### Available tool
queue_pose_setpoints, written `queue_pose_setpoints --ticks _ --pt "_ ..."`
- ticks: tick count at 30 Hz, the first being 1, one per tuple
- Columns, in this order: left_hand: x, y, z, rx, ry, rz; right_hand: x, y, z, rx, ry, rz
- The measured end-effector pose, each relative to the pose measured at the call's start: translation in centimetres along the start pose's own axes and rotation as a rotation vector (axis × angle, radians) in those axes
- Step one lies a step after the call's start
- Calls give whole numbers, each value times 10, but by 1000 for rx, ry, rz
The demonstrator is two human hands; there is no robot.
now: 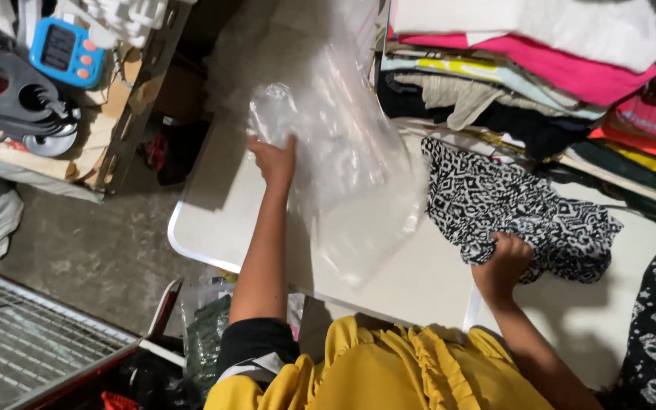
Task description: Folding items of clothing and placing them into clear plastic bags for storage or shipping.
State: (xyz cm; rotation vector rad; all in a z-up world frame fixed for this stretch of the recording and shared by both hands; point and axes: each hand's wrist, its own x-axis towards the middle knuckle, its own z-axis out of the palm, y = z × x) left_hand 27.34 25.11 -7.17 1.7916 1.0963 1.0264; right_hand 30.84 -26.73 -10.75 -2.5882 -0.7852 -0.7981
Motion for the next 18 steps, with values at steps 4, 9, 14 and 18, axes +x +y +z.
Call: queue_pose_setpoints --ticks 4,9,14,18 --pt "-6 29 -10 243 -274 -217 4 1 1 31 -19 33" --pt "34 34 5 288 -113 345 13 -8 -3 53 -16 37" --pt "151 21 84 240 167 749 3 1 4 27 -44 43" --pt "179 39 122 373 88 526 7 -8 -2 -7 -66 78"
